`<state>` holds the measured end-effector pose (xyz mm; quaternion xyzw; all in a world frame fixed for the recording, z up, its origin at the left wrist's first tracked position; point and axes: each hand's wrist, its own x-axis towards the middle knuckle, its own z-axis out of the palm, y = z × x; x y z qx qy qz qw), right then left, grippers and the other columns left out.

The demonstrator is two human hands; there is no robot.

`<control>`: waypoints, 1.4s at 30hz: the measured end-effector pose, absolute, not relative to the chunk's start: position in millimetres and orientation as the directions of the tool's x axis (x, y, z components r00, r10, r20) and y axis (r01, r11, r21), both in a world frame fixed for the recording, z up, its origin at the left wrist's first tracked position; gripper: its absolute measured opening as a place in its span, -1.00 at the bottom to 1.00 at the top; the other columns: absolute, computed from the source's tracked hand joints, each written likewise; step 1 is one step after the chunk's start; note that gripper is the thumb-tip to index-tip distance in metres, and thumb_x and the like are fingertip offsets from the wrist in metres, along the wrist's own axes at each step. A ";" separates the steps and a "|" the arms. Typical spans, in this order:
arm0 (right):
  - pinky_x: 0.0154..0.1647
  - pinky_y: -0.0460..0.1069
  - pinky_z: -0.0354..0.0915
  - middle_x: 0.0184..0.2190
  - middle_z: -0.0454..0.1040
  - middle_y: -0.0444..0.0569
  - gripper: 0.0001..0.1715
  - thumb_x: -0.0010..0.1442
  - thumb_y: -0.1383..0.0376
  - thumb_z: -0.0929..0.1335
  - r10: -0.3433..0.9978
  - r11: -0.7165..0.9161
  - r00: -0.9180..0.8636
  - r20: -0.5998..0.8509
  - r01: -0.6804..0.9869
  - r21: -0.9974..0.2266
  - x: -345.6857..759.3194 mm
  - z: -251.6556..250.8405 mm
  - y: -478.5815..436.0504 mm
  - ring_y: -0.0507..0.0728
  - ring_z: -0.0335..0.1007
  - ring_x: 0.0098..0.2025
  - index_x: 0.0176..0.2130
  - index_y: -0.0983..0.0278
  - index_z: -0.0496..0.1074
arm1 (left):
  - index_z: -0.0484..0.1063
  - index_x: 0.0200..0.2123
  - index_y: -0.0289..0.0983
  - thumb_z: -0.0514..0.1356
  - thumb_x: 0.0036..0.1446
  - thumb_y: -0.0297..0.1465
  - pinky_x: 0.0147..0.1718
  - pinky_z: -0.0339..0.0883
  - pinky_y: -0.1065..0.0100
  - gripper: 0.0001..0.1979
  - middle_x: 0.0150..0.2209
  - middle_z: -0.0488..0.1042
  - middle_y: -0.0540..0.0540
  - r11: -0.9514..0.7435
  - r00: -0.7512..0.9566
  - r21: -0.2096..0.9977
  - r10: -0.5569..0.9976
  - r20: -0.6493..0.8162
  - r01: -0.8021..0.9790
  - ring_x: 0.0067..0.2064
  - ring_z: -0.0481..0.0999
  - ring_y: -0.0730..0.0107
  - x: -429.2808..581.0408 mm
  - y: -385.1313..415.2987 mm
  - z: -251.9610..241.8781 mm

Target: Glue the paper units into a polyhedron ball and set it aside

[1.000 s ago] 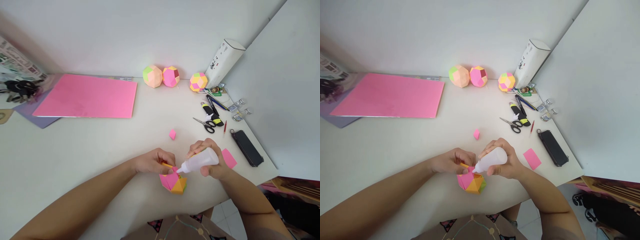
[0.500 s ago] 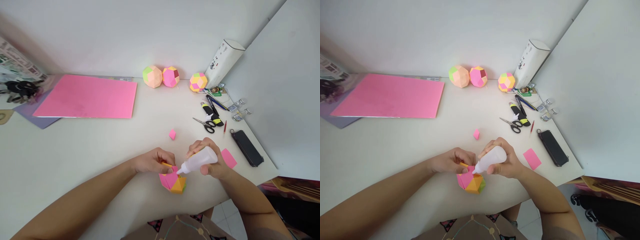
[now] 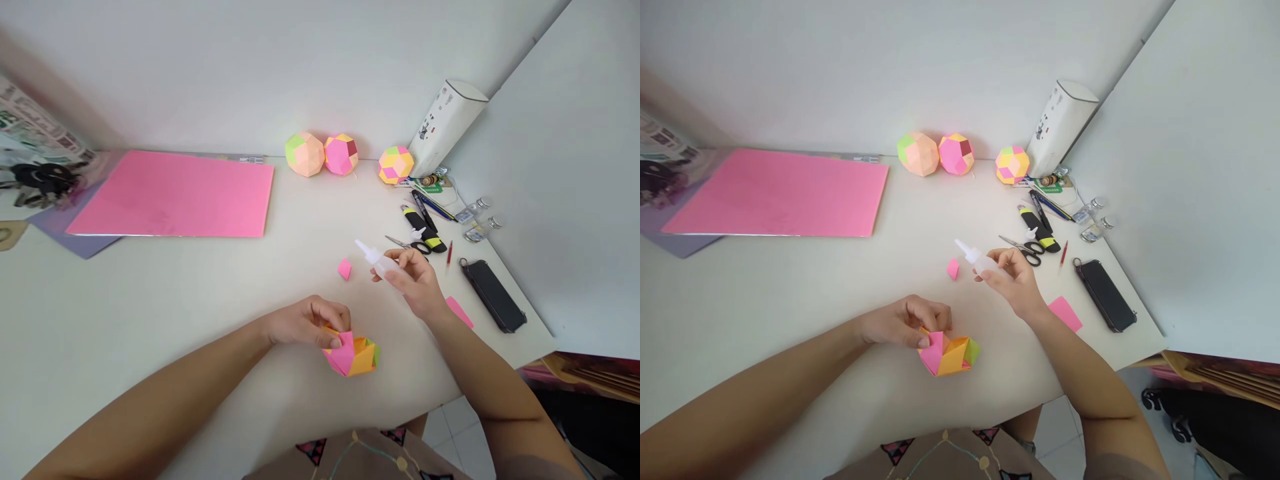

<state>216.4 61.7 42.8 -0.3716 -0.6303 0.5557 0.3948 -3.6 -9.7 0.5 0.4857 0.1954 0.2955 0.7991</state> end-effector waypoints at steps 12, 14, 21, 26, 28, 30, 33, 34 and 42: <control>-0.28 0.08 0.28 -0.29 0.32 0.08 -0.86 0.10 0.40 0.29 0.684 0.713 -0.597 0.419 0.668 -0.214 213.9 21.1 60.9 0.20 0.29 -0.23 -0.47 0.25 0.23 | 0.56 -0.45 -0.27 0.34 -0.06 -0.38 -0.35 0.25 0.35 -0.92 -0.40 0.33 -0.04 0.372 0.763 0.878 0.646 -0.013 -0.300 -0.35 0.32 0.45 -2.3 -9.9 1.2; -0.22 0.11 0.29 -0.27 0.35 0.08 -0.90 0.13 0.37 0.31 0.615 0.765 -0.576 0.538 0.601 -0.231 208.2 21.5 60.0 0.20 0.30 -0.21 -0.42 0.24 0.26 | 0.56 -0.44 -0.26 0.33 -0.05 -0.39 -0.34 0.25 0.35 -0.93 -0.39 0.33 -0.04 0.365 0.766 0.882 0.643 -0.007 -0.299 -0.34 0.33 0.45 -1.9 -9.3 1.0; -0.20 0.11 0.33 -0.22 0.45 0.11 -0.79 0.25 0.24 0.24 0.737 0.676 -0.562 0.375 0.622 -0.395 175.8 8.3 51.6 0.22 0.36 -0.17 -0.13 0.25 0.32 | 0.56 -0.44 -0.27 0.33 -0.05 -0.37 -0.34 0.26 0.36 -0.91 -0.38 0.34 -0.04 0.374 0.775 0.892 0.630 -0.042 -0.255 -0.34 0.34 0.45 -1.9 -8.6 4.8; -0.27 0.06 0.34 -0.35 0.48 0.03 -0.85 0.19 0.28 0.27 0.846 0.503 -0.471 0.250 0.548 -0.669 171.4 3.8 59.0 0.14 0.39 -0.31 -0.28 0.27 0.42 | 0.56 -0.45 -0.28 0.34 -0.06 -0.36 -0.35 0.27 0.38 -0.90 -0.39 0.35 -0.04 0.374 0.767 0.891 0.640 -0.045 -0.259 -0.34 0.35 0.46 -1.4 -9.0 4.6; -0.32 0.00 0.35 -0.36 0.48 -0.02 -0.89 0.13 0.28 0.33 0.874 0.379 -0.448 0.186 0.392 -0.838 177.1 9.0 60.3 0.08 0.39 -0.34 -0.33 0.27 0.43 | 0.56 -0.45 -0.28 0.34 -0.06 -0.35 -0.34 0.28 0.37 -0.89 -0.39 0.36 -0.04 0.376 0.763 0.889 0.645 -0.047 -0.263 -0.33 0.36 0.44 -1.3 -8.8 4.2; -0.31 -0.02 0.36 -0.38 0.49 -0.06 -0.87 0.06 0.25 0.40 0.881 0.201 -0.466 0.085 0.206 -0.958 185.9 16.3 58.8 0.05 0.40 -0.35 -0.35 0.26 0.44 | 0.56 -0.44 -0.29 0.34 -0.07 -0.34 -0.34 0.29 0.37 -0.87 -0.38 0.37 -0.05 0.379 0.759 0.886 0.649 -0.048 -0.268 -0.32 0.36 0.43 -1.4 -8.5 4.0; -0.35 -0.02 0.37 -0.45 0.47 -0.13 -0.83 0.00 0.26 0.46 0.805 -0.083 -0.587 -0.091 0.041 -0.996 200.6 25.5 53.8 0.02 0.40 -0.43 -0.35 0.27 0.47 | 0.56 -0.44 -0.28 0.34 -0.07 -0.34 -0.34 0.30 0.38 -0.87 -0.38 0.37 -0.05 0.393 0.752 0.879 0.656 -0.063 -0.270 -0.33 0.36 0.44 -2.2 -8.2 3.8; -0.34 -0.02 0.36 -0.46 0.46 -0.13 -0.85 0.01 0.28 0.46 0.767 -0.142 -0.631 -0.117 0.011 -0.990 204.7 27.2 52.4 0.01 0.40 -0.43 -0.36 0.28 0.49 | 0.56 -0.43 -0.28 0.34 -0.06 -0.34 -0.34 0.30 0.38 -0.87 -0.38 0.37 -0.05 0.398 0.748 0.877 0.659 -0.070 -0.268 -0.33 0.36 0.45 -2.5 -8.1 3.8; -0.42 -0.09 0.32 -0.46 0.46 -0.12 -0.91 -0.02 0.36 0.48 0.669 -0.202 -0.734 -0.112 -0.035 -0.979 215.1 23.1 53.2 -0.02 0.37 -0.43 -0.39 0.22 0.57 | 0.57 -0.43 -0.30 0.33 -0.05 -0.36 -0.27 0.32 0.33 -0.88 -0.37 0.42 -0.08 0.426 0.718 0.850 0.691 -0.085 -0.310 -0.31 0.38 0.42 -3.0 -7.8 3.6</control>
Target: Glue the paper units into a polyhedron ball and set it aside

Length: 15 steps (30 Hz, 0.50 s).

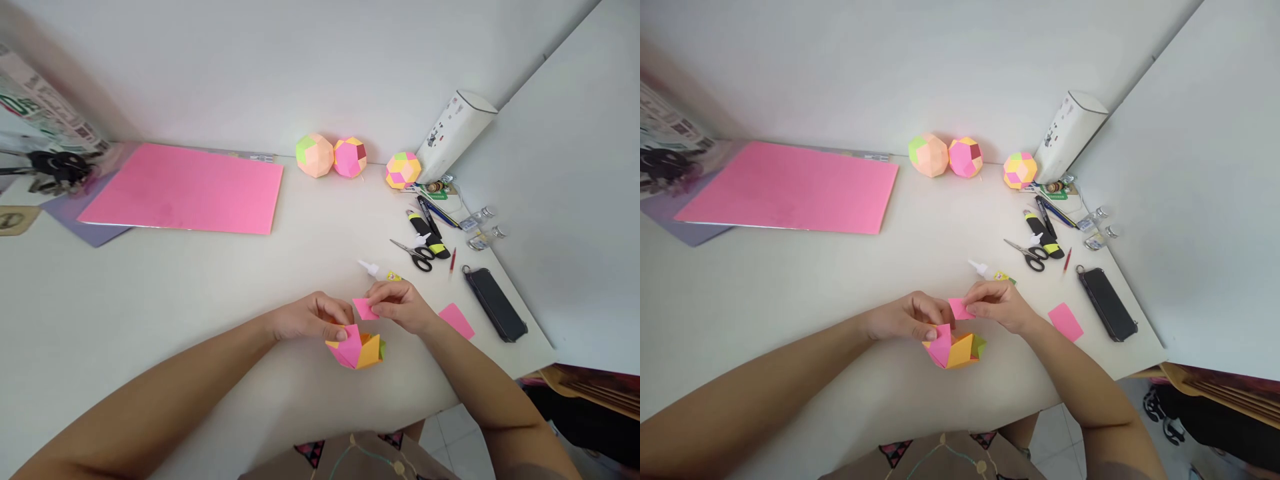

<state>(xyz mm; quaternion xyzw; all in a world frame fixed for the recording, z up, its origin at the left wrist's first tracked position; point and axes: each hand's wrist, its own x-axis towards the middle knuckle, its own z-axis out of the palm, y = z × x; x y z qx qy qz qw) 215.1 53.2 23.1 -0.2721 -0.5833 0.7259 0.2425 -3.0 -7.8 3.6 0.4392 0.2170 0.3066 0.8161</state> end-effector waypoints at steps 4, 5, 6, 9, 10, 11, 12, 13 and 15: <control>-0.38 -0.09 0.36 -0.46 0.46 -0.11 -0.90 -0.05 0.38 0.49 0.637 -0.200 -0.761 -0.123 -0.009 -0.980 215.1 24.3 52.6 -0.01 0.40 -0.40 -0.40 0.22 0.58 | 0.57 -0.43 -0.31 0.34 -0.07 -0.35 -0.23 0.34 0.28 -0.86 -0.31 0.47 -0.12 0.447 0.706 0.836 0.701 -0.105 -0.319 -0.26 0.42 0.36 -3.3 -8.2 2.5; -0.39 -0.09 0.36 -0.46 0.46 -0.10 -0.90 -0.05 0.37 0.49 0.632 -0.207 -0.765 -0.126 -0.010 -0.978 215.0 24.9 52.1 -0.01 0.40 -0.40 -0.40 0.22 0.58 | 0.57 -0.42 -0.31 0.34 -0.07 -0.35 -0.23 0.34 0.28 -0.86 -0.30 0.47 -0.13 0.449 0.705 0.836 0.701 -0.109 -0.317 -0.26 0.42 0.35 -3.5 -8.3 2.2; -0.40 -0.10 0.36 -0.46 0.46 -0.10 -0.90 -0.05 0.37 0.49 0.629 -0.216 -0.767 -0.129 -0.013 -0.976 214.8 25.3 51.6 -0.01 0.40 -0.40 -0.40 0.23 0.58 | 0.57 -0.42 -0.31 0.34 -0.07 -0.36 -0.23 0.34 0.28 -0.87 -0.29 0.47 -0.13 0.451 0.704 0.835 0.701 -0.112 -0.316 -0.25 0.42 0.35 -3.7 -8.4 1.8; -0.42 -0.10 0.36 -0.46 0.46 -0.10 -0.90 -0.05 0.37 0.50 0.623 -0.237 -0.771 -0.134 -0.023 -0.971 213.8 26.3 50.9 -0.01 0.40 -0.41 -0.40 0.23 0.58 | 0.57 -0.42 -0.30 0.33 -0.05 -0.36 -0.23 0.33 0.30 -0.88 -0.29 0.48 -0.12 0.450 0.702 0.836 0.702 -0.114 -0.314 -0.26 0.42 0.37 -3.8 -8.6 0.8; -0.43 -0.10 0.36 -0.46 0.46 -0.10 -0.90 -0.05 0.37 0.50 0.619 -0.240 -0.774 -0.133 -0.025 -0.970 213.5 26.7 50.8 -0.01 0.40 -0.41 -0.40 0.23 0.58 | 0.57 -0.43 -0.30 0.33 -0.05 -0.36 -0.24 0.32 0.30 -0.88 -0.29 0.48 -0.11 0.449 0.700 0.836 0.705 -0.115 -0.316 -0.26 0.41 0.37 -3.8 -8.6 0.5; -0.43 -0.10 0.36 -0.46 0.46 -0.10 -0.90 -0.05 0.38 0.50 0.616 -0.241 -0.777 -0.131 -0.028 -0.970 213.2 27.0 50.8 -0.01 0.40 -0.42 -0.41 0.23 0.58 | 0.57 -0.43 -0.30 0.33 -0.05 -0.36 -0.24 0.32 0.30 -0.88 -0.30 0.47 -0.11 0.449 0.697 0.835 0.708 -0.115 -0.318 -0.27 0.41 0.37 -3.8 -8.5 0.3; -0.43 -0.10 0.35 -0.46 0.46 -0.10 -0.90 -0.05 0.38 0.49 0.613 -0.242 -0.779 -0.129 -0.030 -0.970 213.0 27.3 50.9 -0.01 0.40 -0.42 -0.40 0.23 0.58 | 0.57 -0.42 -0.30 0.33 -0.05 -0.36 -0.24 0.32 0.30 -0.88 -0.30 0.47 -0.11 0.449 0.694 0.834 0.710 -0.116 -0.320 -0.27 0.41 0.37 -3.7 -8.5 0.1; -0.43 -0.11 0.35 -0.46 0.46 -0.10 -0.89 -0.05 0.38 0.49 0.610 -0.244 -0.782 -0.127 -0.032 -0.969 212.9 27.6 50.8 -0.02 0.40 -0.42 -0.40 0.23 0.58 | 0.57 -0.42 -0.30 0.33 -0.05 -0.37 -0.24 0.32 0.30 -0.88 -0.30 0.47 -0.11 0.449 0.693 0.834 0.712 -0.116 -0.321 -0.27 0.41 0.37 -3.7 -8.4 0.0; -0.43 -0.11 0.34 -0.46 0.46 -0.11 -0.89 -0.04 0.40 0.49 0.604 -0.250 -0.787 -0.125 -0.038 -0.967 212.9 28.1 50.7 -0.02 0.40 -0.41 -0.39 0.22 0.58 | 0.57 -0.42 -0.30 0.33 -0.05 -0.37 -0.24 0.31 0.30 -0.89 -0.31 0.46 -0.10 0.447 0.692 0.835 0.712 -0.116 -0.320 -0.27 0.41 0.38 -3.7 -8.2 0.1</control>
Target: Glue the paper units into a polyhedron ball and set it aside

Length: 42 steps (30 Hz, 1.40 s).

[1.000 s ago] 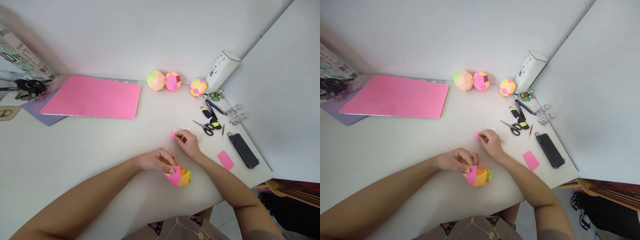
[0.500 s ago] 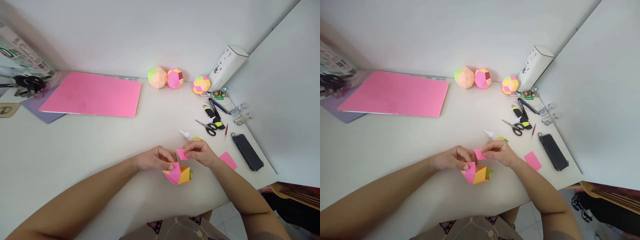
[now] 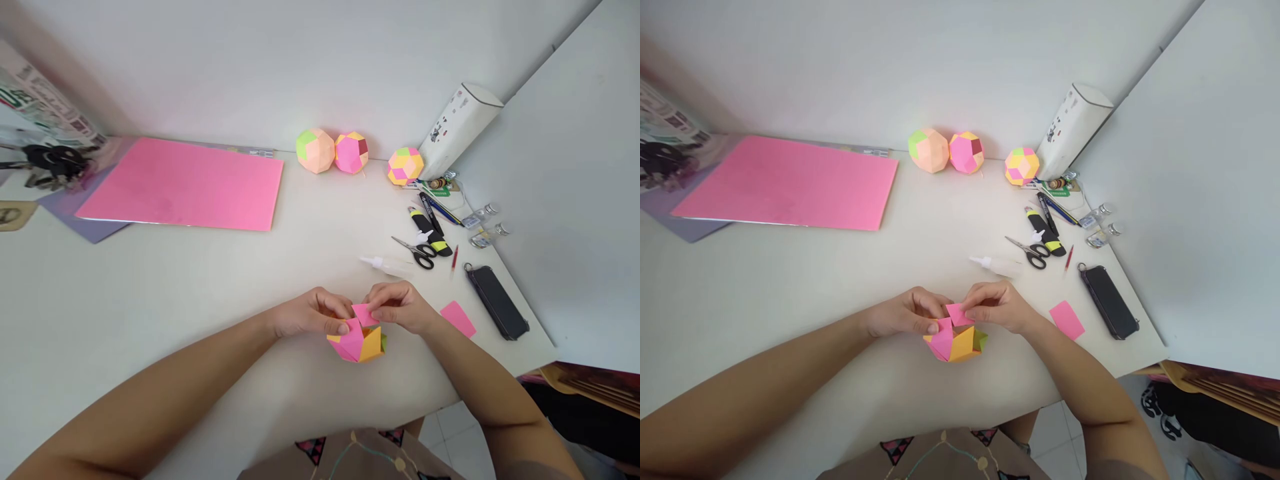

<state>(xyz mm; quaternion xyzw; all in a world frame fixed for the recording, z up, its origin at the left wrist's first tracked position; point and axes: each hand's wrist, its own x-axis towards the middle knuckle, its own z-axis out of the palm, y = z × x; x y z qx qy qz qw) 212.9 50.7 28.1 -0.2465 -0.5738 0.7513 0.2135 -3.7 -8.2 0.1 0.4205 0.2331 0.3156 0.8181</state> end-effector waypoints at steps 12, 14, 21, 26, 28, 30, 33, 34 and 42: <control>-0.37 -0.08 0.33 -0.44 0.46 -0.11 -0.88 0.00 0.39 0.47 0.544 -0.244 -0.830 -0.122 -0.017 -0.970 214.2 28.0 49.8 -0.01 0.40 -0.39 -0.37 0.22 0.58 | 0.56 -0.45 -0.29 0.31 -0.02 -0.38 -0.38 0.23 0.41 -0.92 -0.42 0.36 -0.01 0.440 0.689 0.844 0.714 -0.123 -0.305 -0.38 0.33 0.51 -3.9 -8.2 -1.6; -0.37 -0.08 0.32 -0.44 0.45 -0.09 -0.90 0.01 0.38 0.47 0.535 -0.237 -0.835 -0.127 -0.005 -0.971 214.6 28.1 49.1 -0.01 0.39 -0.39 -0.36 0.24 0.58 | 0.54 -0.47 -0.30 0.31 -0.02 -0.37 -0.37 0.24 0.40 -0.90 -0.42 0.37 -0.01 0.445 0.691 0.844 0.711 -0.130 -0.299 -0.38 0.33 0.50 -4.1 -8.1 -1.5; -0.42 -0.11 0.27 -0.43 0.44 -0.08 -0.89 0.04 0.40 0.45 0.500 -0.244 -0.858 -0.119 -0.008 -0.970 214.6 32.0 45.2 -0.02 0.35 -0.40 -0.34 0.25 0.58 | 0.51 -0.50 -0.32 0.31 -0.03 -0.37 -0.36 0.25 0.38 -0.87 -0.41 0.38 -0.03 0.457 0.710 0.846 0.690 -0.143 -0.275 -0.37 0.34 0.48 -3.9 -7.6 2.0; -0.46 -0.13 0.22 -0.43 0.42 -0.09 -0.84 0.06 0.45 0.43 0.488 -0.253 -0.866 -0.113 -0.017 -0.967 213.1 38.7 42.1 -0.05 0.32 -0.42 -0.31 0.24 0.58 | 0.50 -0.52 -0.32 0.32 -0.04 -0.38 -0.35 0.25 0.36 -0.88 -0.42 0.38 -0.04 0.452 0.710 0.851 0.689 -0.143 -0.268 -0.36 0.35 0.46 -4.0 -7.6 2.2; -0.48 -0.14 0.21 -0.42 0.41 -0.08 -0.84 0.06 0.46 0.42 0.494 -0.248 -0.861 -0.119 -0.008 -0.969 212.7 40.8 41.4 -0.05 0.31 -0.43 -0.32 0.25 0.58 | 0.51 -0.52 -0.31 0.31 -0.04 -0.39 -0.35 0.25 0.36 -0.89 -0.41 0.38 -0.04 0.456 0.709 0.851 0.689 -0.151 -0.262 -0.36 0.35 0.46 -4.3 -7.6 2.1; -0.48 -0.14 0.21 -0.42 0.41 -0.08 -0.83 0.06 0.47 0.42 0.497 -0.239 -0.859 -0.126 0.004 -0.971 212.6 42.3 40.7 -0.06 0.30 -0.43 -0.32 0.26 0.58 | 0.52 -0.52 -0.31 0.31 -0.04 -0.39 -0.34 0.26 0.35 -0.89 -0.41 0.39 -0.04 0.462 0.711 0.851 0.684 -0.163 -0.249 -0.36 0.35 0.46 -4.5 -7.6 2.2; -0.47 -0.14 0.21 -0.42 0.41 -0.08 -0.82 0.06 0.48 0.42 0.495 -0.219 -0.860 -0.122 0.013 -0.976 212.7 43.3 40.1 -0.06 0.31 -0.42 -0.31 0.26 0.58 | 0.52 -0.52 -0.31 0.32 -0.05 -0.38 -0.34 0.26 0.35 -0.89 -0.42 0.39 -0.04 0.465 0.712 0.854 0.680 -0.175 -0.234 -0.36 0.36 0.45 -4.6 -7.5 2.8; -0.46 -0.14 0.22 -0.42 0.41 -0.08 -0.81 0.06 0.49 0.41 0.496 -0.212 -0.860 -0.118 0.013 -0.977 212.7 43.4 40.0 -0.06 0.31 -0.41 -0.31 0.26 0.58 | 0.52 -0.52 -0.31 0.32 -0.06 -0.38 -0.35 0.26 0.35 -0.89 -0.42 0.39 -0.04 0.465 0.711 0.854 0.680 -0.178 -0.232 -0.36 0.36 0.45 -4.6 -7.4 3.0; -0.43 -0.12 0.25 -0.41 0.43 -0.07 -0.83 0.08 0.47 0.41 0.498 -0.118 -0.865 -0.067 0.009 -0.993 211.6 44.7 39.9 -0.04 0.33 -0.39 -0.30 0.27 0.57 | 0.54 -0.53 -0.30 0.33 -0.08 -0.38 -0.35 0.26 0.35 -0.90 -0.42 0.42 -0.05 0.485 0.712 0.849 0.671 -0.206 -0.211 -0.35 0.36 0.44 -4.2 -5.6 4.5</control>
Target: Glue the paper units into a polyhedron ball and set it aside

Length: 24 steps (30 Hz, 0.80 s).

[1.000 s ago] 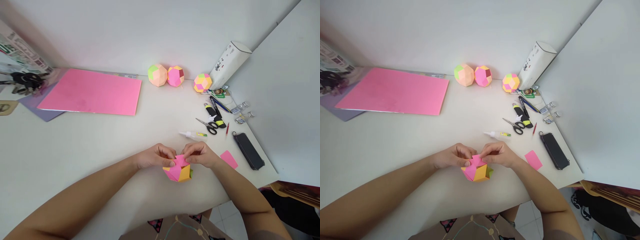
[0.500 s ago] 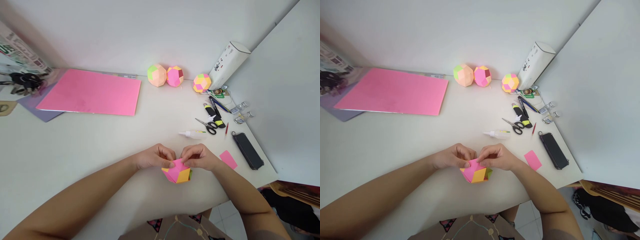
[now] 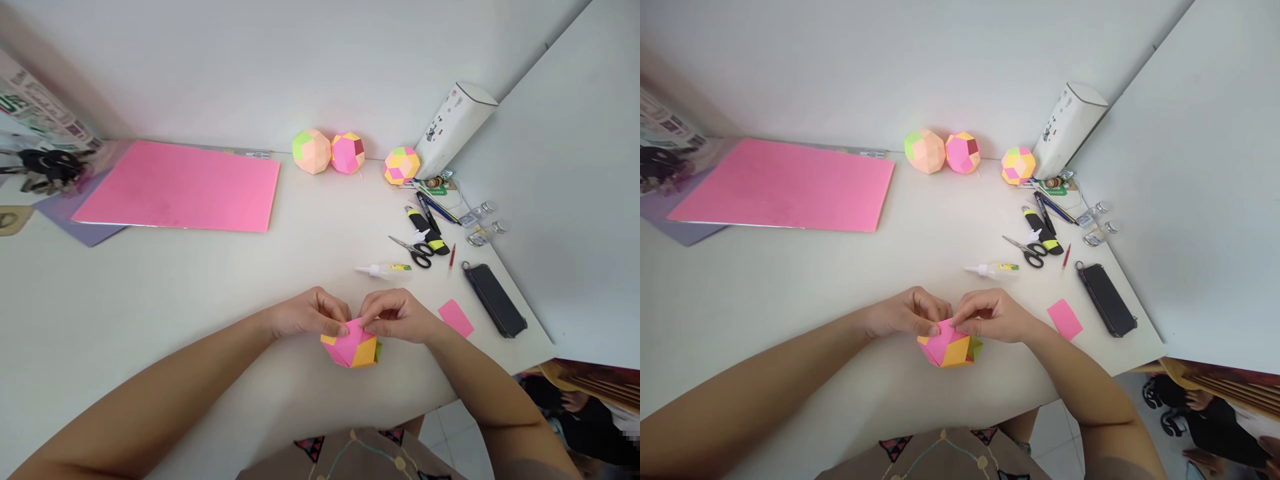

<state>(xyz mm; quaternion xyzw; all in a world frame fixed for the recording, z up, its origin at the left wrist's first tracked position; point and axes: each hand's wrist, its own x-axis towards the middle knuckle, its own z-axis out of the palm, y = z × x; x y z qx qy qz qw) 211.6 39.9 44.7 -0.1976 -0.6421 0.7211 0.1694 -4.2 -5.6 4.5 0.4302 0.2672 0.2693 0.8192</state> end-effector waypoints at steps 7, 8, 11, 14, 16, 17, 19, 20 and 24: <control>-0.43 -0.12 0.26 -0.41 0.42 -0.07 -0.86 0.09 0.44 0.40 0.502 -0.080 -0.862 -0.069 0.033 -0.996 212.6 45.4 38.7 -0.04 0.32 -0.40 -0.30 0.28 0.55 | 0.56 -0.52 -0.28 0.34 -0.09 -0.39 -0.31 0.27 0.34 -0.93 -0.40 0.45 -0.06 0.496 0.703 0.844 0.675 -0.225 -0.206 -0.32 0.38 0.41 -3.7 -6.4 6.4; -0.43 -0.13 0.26 -0.41 0.42 -0.07 -0.86 0.09 0.44 0.40 0.502 -0.087 -0.862 -0.074 0.035 -0.996 212.7 45.1 38.4 -0.04 0.32 -0.40 -0.30 0.28 0.55 | 0.56 -0.52 -0.28 0.34 -0.09 -0.40 -0.31 0.27 0.34 -0.93 -0.40 0.45 -0.06 0.495 0.702 0.843 0.676 -0.223 -0.209 -0.32 0.38 0.42 -3.6 -6.5 6.6; -0.44 -0.14 0.25 -0.42 0.40 -0.08 -0.87 0.09 0.44 0.41 0.506 -0.109 -0.857 -0.096 0.047 -0.993 212.6 45.1 37.2 -0.05 0.31 -0.41 -0.31 0.28 0.55 | 0.56 -0.53 -0.29 0.33 -0.08 -0.40 -0.31 0.26 0.34 -0.93 -0.40 0.45 -0.06 0.498 0.703 0.840 0.676 -0.221 -0.214 -0.32 0.38 0.42 -3.6 -6.5 6.7; -0.43 -0.14 0.26 -0.41 0.40 -0.09 -0.91 0.10 0.40 0.40 0.516 -0.145 -0.847 -0.127 0.059 -0.988 212.1 46.4 36.3 -0.05 0.31 -0.40 -0.32 0.30 0.54 | 0.55 -0.53 -0.30 0.33 -0.07 -0.40 -0.33 0.25 0.35 -0.91 -0.42 0.43 -0.05 0.497 0.699 0.836 0.683 -0.212 -0.232 -0.34 0.37 0.43 -4.1 -6.6 5.2; -0.40 -0.13 0.28 -0.38 0.41 -0.07 -0.88 0.14 0.35 0.38 0.519 -0.197 -0.842 -0.150 0.054 -0.979 212.2 47.4 36.3 -0.04 0.34 -0.38 -0.27 0.31 0.52 | 0.54 -0.51 -0.31 0.32 -0.05 -0.39 -0.32 0.26 0.35 -0.91 -0.43 0.43 -0.04 0.488 0.686 0.835 0.700 -0.199 -0.255 -0.35 0.37 0.44 -4.4 -6.9 3.2; -0.37 -0.13 0.31 -0.35 0.42 -0.06 -0.84 0.16 0.32 0.37 0.518 -0.227 -0.839 -0.166 0.053 -0.972 212.5 47.6 36.6 -0.03 0.36 -0.35 -0.21 0.30 0.49 | 0.54 -0.51 -0.31 0.31 -0.04 -0.39 -0.31 0.26 0.34 -0.90 -0.44 0.42 -0.04 0.480 0.674 0.835 0.714 -0.191 -0.271 -0.36 0.37 0.45 -4.4 -7.1 2.1; -0.32 -0.11 0.35 -0.28 0.43 -0.04 -0.68 0.15 0.28 0.38 0.518 -0.282 -0.831 -0.202 0.057 -0.958 213.6 47.4 37.7 -0.01 0.39 -0.29 -0.06 0.27 0.40 | 0.53 -0.51 -0.31 0.31 -0.02 -0.38 -0.29 0.26 0.33 -0.88 -0.45 0.42 -0.03 0.463 0.641 0.831 0.746 -0.178 -0.308 -0.36 0.38 0.44 -3.8 -7.6 0.2; -0.30 -0.10 0.36 -0.24 0.43 -0.04 -0.58 0.14 0.28 0.40 0.519 -0.305 -0.827 -0.217 0.059 -0.951 214.3 46.9 38.5 0.00 0.40 -0.26 0.00 0.24 0.33 | 0.52 -0.51 -0.31 0.30 -0.02 -0.37 -0.28 0.27 0.32 -0.87 -0.44 0.42 -0.03 0.456 0.623 0.828 0.763 -0.174 -0.327 -0.35 0.39 0.44 -3.3 -7.9 -0.4; -0.29 -0.07 0.39 -0.21 0.41 -0.04 -0.45 0.07 0.30 0.44 0.544 -0.358 -0.802 -0.246 0.044 -0.933 216.4 44.0 41.7 0.02 0.43 -0.24 0.04 0.20 0.27 | 0.50 -0.51 -0.30 0.29 0.00 -0.33 -0.25 0.28 0.30 -0.84 -0.37 0.41 -0.05 0.424 0.563 0.829 0.810 -0.167 -0.365 -0.31 0.40 0.40 -0.8 -8.8 -0.8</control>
